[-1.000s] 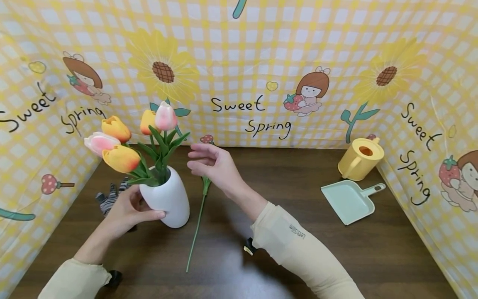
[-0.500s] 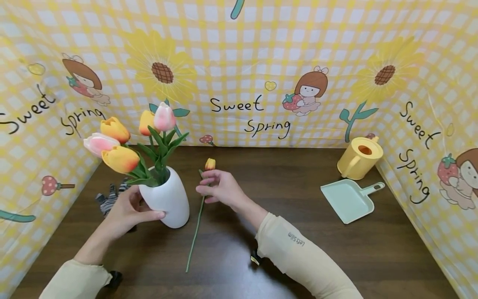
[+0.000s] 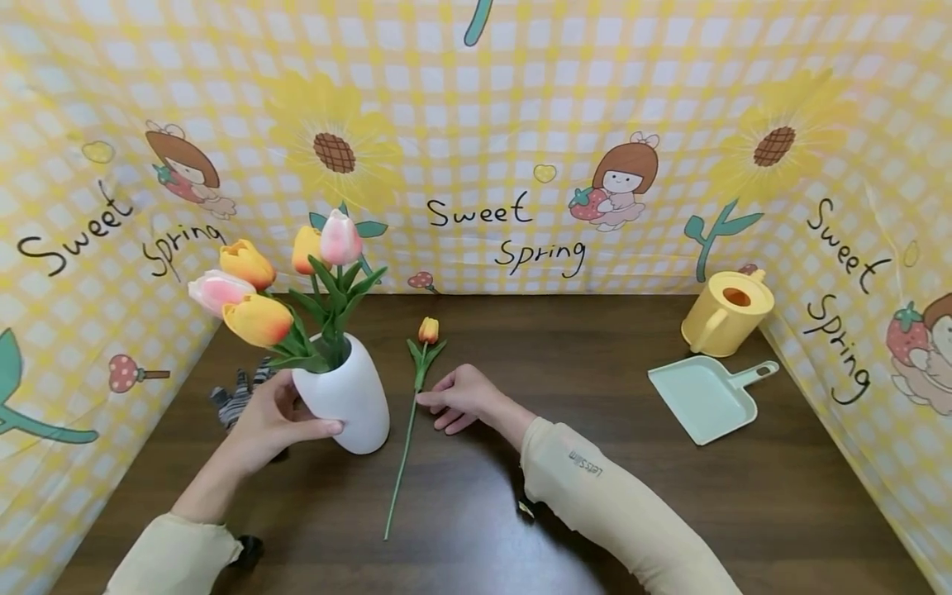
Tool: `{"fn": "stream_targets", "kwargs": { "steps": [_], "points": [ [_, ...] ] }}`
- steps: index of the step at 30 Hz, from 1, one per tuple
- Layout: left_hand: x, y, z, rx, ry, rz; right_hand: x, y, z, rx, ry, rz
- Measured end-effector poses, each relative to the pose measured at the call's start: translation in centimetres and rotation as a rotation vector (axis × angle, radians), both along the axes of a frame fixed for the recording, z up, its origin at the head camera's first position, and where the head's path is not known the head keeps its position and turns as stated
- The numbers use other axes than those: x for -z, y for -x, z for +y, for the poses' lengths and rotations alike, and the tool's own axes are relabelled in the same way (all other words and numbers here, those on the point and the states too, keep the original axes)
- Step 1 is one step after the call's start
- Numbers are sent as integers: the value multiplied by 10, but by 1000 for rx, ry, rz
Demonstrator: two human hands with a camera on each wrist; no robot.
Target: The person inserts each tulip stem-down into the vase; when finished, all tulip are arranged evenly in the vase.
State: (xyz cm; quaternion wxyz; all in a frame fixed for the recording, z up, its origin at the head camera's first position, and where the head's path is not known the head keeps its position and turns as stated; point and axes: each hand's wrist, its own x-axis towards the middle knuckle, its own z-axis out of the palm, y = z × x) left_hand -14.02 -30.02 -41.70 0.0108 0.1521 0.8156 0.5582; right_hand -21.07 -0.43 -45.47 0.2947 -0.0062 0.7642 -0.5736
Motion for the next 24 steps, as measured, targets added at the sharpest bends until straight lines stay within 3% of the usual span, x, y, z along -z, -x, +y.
{"fn": "stream_targets", "kwargs": {
  "steps": [5,24],
  "points": [
    [1,-5,-2,-12,-1,-4,-1,-3,-9,-27,-85,54],
    [4,-1,-2,-12,12,-9,1,-8,-21,14,-129,45]
  ]
}}
